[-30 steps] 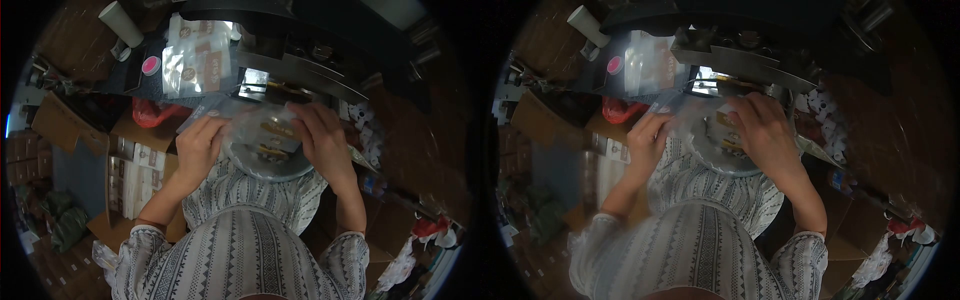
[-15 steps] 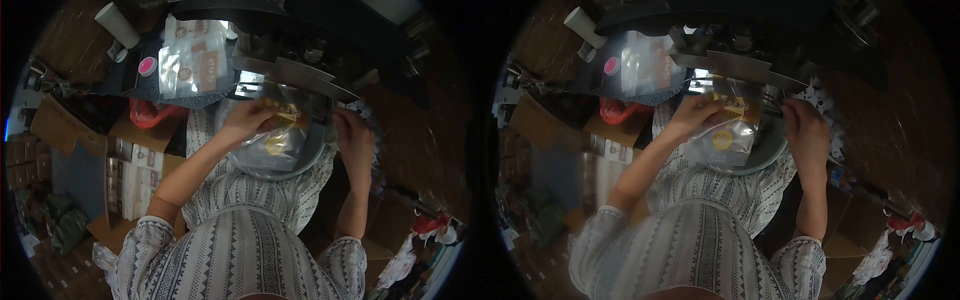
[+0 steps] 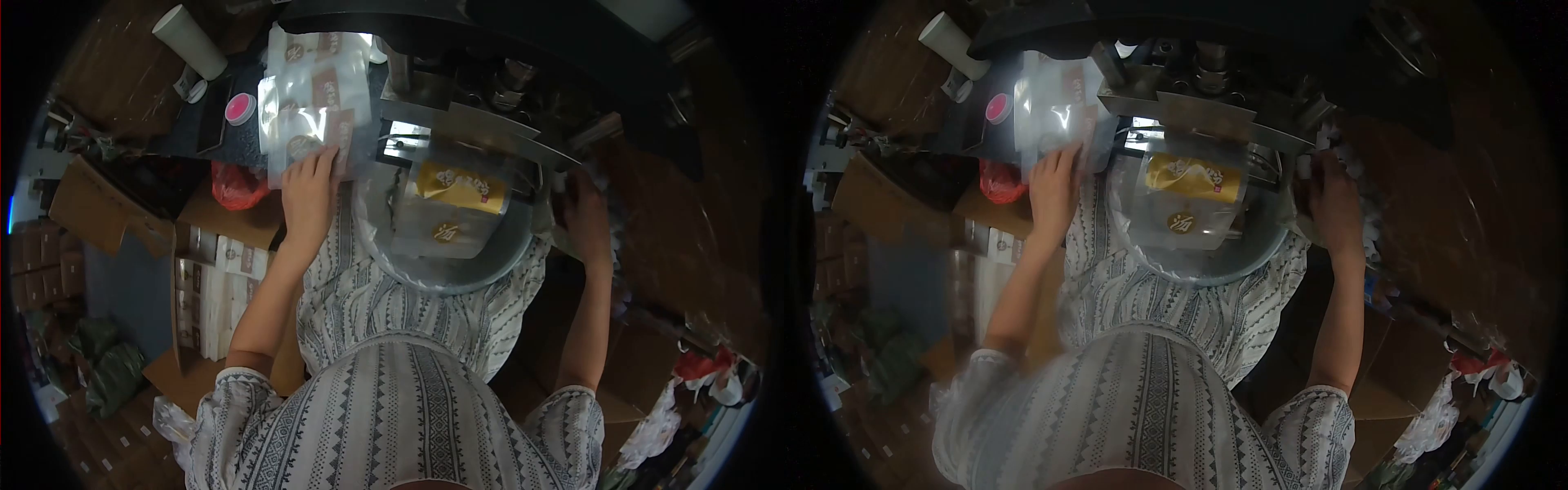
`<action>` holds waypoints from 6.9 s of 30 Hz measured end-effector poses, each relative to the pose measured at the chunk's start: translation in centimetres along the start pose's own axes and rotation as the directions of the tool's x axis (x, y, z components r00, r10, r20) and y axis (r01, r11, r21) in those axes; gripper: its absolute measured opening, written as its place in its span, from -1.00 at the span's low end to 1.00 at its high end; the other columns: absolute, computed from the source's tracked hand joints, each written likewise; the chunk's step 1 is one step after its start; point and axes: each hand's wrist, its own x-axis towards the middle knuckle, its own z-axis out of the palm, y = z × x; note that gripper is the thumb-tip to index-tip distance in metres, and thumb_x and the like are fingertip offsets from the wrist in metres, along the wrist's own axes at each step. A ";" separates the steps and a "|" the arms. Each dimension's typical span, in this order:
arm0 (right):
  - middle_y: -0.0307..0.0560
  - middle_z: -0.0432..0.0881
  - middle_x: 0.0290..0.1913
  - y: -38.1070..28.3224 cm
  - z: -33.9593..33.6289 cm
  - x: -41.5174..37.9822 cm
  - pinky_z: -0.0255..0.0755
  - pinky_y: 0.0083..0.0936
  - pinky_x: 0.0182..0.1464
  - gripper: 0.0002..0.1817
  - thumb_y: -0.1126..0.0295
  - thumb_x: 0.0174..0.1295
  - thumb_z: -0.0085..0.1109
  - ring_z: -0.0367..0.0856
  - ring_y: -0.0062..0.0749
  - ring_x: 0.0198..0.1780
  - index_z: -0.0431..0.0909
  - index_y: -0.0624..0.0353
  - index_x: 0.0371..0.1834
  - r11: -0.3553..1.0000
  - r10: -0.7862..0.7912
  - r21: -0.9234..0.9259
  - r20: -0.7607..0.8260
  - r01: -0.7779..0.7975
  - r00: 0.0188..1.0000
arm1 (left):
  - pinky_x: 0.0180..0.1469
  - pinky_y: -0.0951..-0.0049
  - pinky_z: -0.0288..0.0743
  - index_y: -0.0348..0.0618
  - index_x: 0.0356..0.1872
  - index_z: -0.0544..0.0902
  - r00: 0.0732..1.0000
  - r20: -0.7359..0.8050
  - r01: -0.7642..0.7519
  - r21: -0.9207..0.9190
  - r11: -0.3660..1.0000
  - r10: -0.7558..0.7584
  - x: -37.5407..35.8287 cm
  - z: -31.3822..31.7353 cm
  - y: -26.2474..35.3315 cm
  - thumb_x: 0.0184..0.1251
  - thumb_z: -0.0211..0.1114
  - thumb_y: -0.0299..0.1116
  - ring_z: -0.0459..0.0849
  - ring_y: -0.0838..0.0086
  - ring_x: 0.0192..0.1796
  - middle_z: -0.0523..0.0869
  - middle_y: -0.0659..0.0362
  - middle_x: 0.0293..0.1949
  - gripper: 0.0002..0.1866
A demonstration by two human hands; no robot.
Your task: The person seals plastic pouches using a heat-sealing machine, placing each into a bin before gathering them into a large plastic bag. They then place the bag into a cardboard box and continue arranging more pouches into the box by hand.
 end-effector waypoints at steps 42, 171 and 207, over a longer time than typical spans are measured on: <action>0.07 0.60 -0.28 1.7 -2.1 -0.8 0.44 -0.44 -0.19 -0.74 0.56 0.14 0.04 0.60 -0.24 -0.27 0.49 0.24 -0.08 0.961 -0.015 0.267 0.292 -0.066 0.956 | -0.41 0.31 0.46 -0.24 -0.36 0.63 0.995 0.001 0.086 -0.465 0.881 -0.096 -0.8 -3.9 4.8 0.21 0.26 -0.46 0.62 0.11 -0.41 0.63 0.03 -0.41 -0.94; 0.14 0.60 -0.09 -1.0 -0.1 -1.4 0.47 -0.28 -0.11 -0.73 0.49 0.16 0.12 0.60 0.02 -0.09 0.54 0.24 -0.05 0.974 0.028 -0.224 -0.038 -0.036 0.999 | -0.31 0.56 0.55 -0.38 -0.09 0.60 0.717 0.697 0.651 -0.671 0.356 0.002 4.8 1.2 8.8 0.32 0.25 -0.21 0.68 0.54 -0.35 0.69 0.13 -0.32 -0.63; -0.04 0.62 -0.12 -11.1 1.5 -1.7 0.49 -0.37 -0.08 -0.63 0.46 0.00 0.35 0.62 -0.18 -0.12 0.59 0.21 -0.07 0.803 -0.553 0.323 0.086 0.502 0.829 | -0.38 0.39 0.49 -0.24 -0.27 0.66 0.971 0.121 -0.092 -0.603 0.792 0.205 -1.0 -3.9 7.0 0.16 0.26 -0.55 0.64 0.25 -0.43 0.65 0.06 -0.43 -0.88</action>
